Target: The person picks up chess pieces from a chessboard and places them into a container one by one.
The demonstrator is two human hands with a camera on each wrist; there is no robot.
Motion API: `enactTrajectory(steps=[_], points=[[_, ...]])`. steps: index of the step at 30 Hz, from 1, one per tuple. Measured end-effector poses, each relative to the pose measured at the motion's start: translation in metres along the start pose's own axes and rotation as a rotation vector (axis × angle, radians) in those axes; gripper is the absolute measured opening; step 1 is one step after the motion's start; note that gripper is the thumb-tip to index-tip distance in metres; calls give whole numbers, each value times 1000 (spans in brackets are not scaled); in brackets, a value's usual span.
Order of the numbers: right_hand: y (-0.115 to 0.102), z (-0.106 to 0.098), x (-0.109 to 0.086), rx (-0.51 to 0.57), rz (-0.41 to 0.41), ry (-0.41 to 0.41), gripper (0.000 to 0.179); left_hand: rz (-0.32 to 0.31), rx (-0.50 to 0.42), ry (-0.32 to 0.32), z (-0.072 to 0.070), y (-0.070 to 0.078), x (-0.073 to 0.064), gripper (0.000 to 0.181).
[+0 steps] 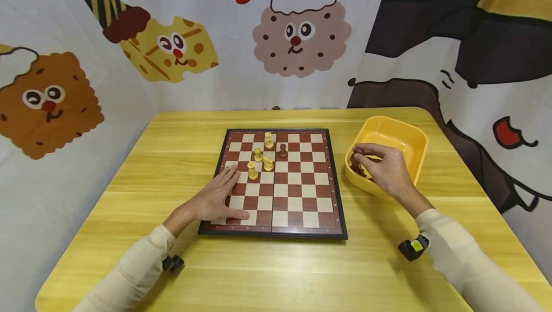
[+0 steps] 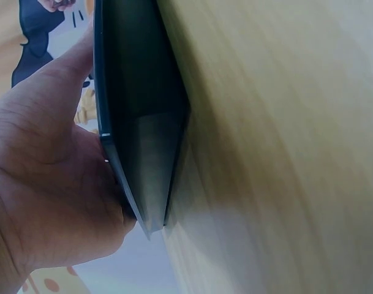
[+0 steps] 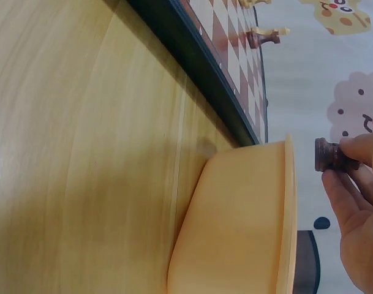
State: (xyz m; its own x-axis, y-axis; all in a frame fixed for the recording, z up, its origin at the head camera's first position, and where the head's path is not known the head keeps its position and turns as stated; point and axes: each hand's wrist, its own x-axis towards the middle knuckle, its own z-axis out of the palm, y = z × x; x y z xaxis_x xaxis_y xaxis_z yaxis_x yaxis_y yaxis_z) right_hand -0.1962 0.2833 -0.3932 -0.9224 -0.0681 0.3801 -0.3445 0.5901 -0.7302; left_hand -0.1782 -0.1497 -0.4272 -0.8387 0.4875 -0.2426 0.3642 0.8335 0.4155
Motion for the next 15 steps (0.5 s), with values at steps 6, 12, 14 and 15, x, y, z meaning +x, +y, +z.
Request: enactTrajectory(steps=[6,12,14,15], points=[[6,-6,-1,-15,4,-17,24,9,7,12,1,-2,0,123],[13,-13,-3,-8,30,-16,26,16,8,15,2,-3,1,123],[16,-15,-4,-10,34,-18,27,14,6,15,2,-2,1,123],[17,-16,-5,-5,42,-18,27,14,4,15,2,-2,1,123]])
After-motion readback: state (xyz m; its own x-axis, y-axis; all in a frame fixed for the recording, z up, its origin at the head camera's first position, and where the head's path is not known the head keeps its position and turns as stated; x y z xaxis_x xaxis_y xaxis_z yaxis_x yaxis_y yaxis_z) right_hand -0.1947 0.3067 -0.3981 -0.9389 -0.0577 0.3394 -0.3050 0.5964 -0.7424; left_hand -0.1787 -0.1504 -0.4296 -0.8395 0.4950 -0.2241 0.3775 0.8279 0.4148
